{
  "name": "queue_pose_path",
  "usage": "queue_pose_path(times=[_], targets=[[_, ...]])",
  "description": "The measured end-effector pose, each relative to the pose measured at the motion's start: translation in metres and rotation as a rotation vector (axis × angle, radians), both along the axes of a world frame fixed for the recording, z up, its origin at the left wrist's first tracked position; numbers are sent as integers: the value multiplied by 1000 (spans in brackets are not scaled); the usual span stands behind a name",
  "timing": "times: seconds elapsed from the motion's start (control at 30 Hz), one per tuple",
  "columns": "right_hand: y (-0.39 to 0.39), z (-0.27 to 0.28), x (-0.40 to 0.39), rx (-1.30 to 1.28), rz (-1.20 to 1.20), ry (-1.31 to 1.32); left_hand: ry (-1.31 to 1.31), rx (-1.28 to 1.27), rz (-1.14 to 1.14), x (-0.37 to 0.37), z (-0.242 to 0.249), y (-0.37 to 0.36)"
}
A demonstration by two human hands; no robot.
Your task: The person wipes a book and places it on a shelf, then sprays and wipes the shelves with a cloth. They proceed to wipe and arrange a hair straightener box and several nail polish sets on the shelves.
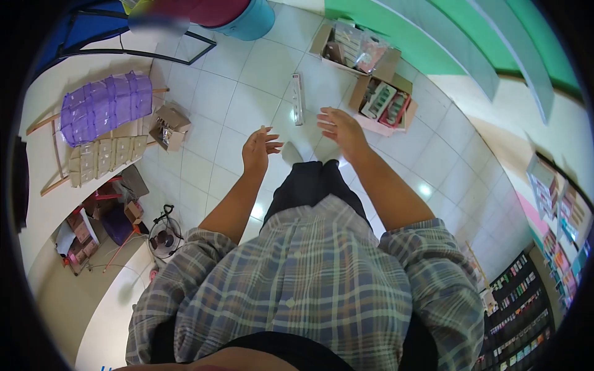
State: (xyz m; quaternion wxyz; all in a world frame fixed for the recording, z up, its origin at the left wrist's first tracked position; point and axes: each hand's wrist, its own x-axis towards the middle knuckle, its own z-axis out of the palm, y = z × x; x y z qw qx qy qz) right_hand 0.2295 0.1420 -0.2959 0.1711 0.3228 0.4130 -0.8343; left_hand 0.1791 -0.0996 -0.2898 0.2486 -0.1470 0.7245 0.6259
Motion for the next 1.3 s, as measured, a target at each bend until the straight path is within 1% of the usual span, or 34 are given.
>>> queue_pose_path(times=[0.07, 0.1, 0.13, 0.17, 0.23, 0.27, 0.33, 0.37, 0.4, 0.43, 0.47, 0.5, 0.53, 0.57, 0.6, 0.63, 0.67, 0.73, 0.77, 0.8, 0.87, 0.9, 0.93, 1.0, 1.03, 1.07, 1.1, 1.13, 1.17, 1.2, 1.23, 1.27, 1.3], targets=[[-14, -38, -20, -193, -14, -87, -73, 61, 146, -8, -50, -9], [-26, -59, -32, -196, -3, -81, -81, 32, 142, -17, -78, -15], [-36, -75, -40, -294, -109, -175, -70, 37, 158, -31, -104, -18], [-47, -100, -44, -392, -221, -285, -13, 19, 88, -44, -137, -24], [-73, -156, -37, -392, -261, -311, 40, -60, -62, -65, -182, -26], [-85, -183, -40, -387, -305, -295, 35, -71, -73, -82, -208, -27], [-106, -224, -37, -370, -295, -326, 119, -300, -176, -110, -259, -27], [-113, -240, -28, -342, -277, -364, 101, -303, -187, -117, -277, -22], [-121, -262, -24, -349, -291, -372, 123, -481, -250, -128, -294, -15], [-129, -282, -19, -327, -263, -443, 147, -659, -315, -138, -307, -9], [-137, -308, -17, -302, -234, -515, 141, -660, -330, -148, -327, -2], [-141, -324, -15, -294, -194, -567, 125, -784, -422, -152, -341, 4], [-146, -338, -10, -300, -205, -584, 106, -906, -517, -151, -352, 9], [-152, -346, -9, -299, -161, -601, 95, -905, -532, -149, -353, 15], [-155, -350, -8, -296, -116, -614, 175, -887, -581, -148, -346, 24], [-161, -351, -12, -298, -124, -618, 262, -869, -626, -154, -339, 33], [-166, -346, -15, -304, -135, -598, 259, -869, -636, -163, -328, 44], [-174, -352, -19, -311, -163, -587, 301, -1125, -1062, -176, -317, 62], [-175, -357, -23, -404, -228, -578, 415, -1109, -1097, -182, -325, 61], [-176, -361, -26, -496, -293, -568, 416, -1106, -1110, -193, -342, 53], [-175, -366, -30, -490, -299, -561, 441, -825, -1143, -207, -384, 29], [-173, -368, -31, -478, -293, -549, 478, -847, -1098, -207, -386, 24], [-170, -371, -33, -476, -302, -553, 477, -839, -1106, -208, -391, 21], [-161, -379, -28, -140, -290, -623, 256, -953, -900, -206, -391, 10], [-151, -386, -28, 65, -155, -609, 252, -953, -902, -203, -390, -1], [-143, -393, -20, 59, -153, -610, 286, -966, -852, -196, -399, -20], [-136, -404, -16, 337, -22, -563, 324, -972, -801, -194, -405, -33], [-128, -419, -9, 613, 112, -506, 324, -970, -802, -192, -397, -38], [-122, -449, 7, 659, 167, -309, 203, -1008, -789, -186, -386, -43], [-112, -436, 5, 658, 168, -313, 81, -1046, -776, -183, -384, -52], [-99, -422, 3, 706, 298, -270, 78, -1044, -780, -181, -383, -60], [-91, -411, 4, 750, 429, -228, 73, -971, -745, -175, -395, -77], [-88, -417, 14, 743, 435, -234, 64, -902, -707, -167, -396, -84]])
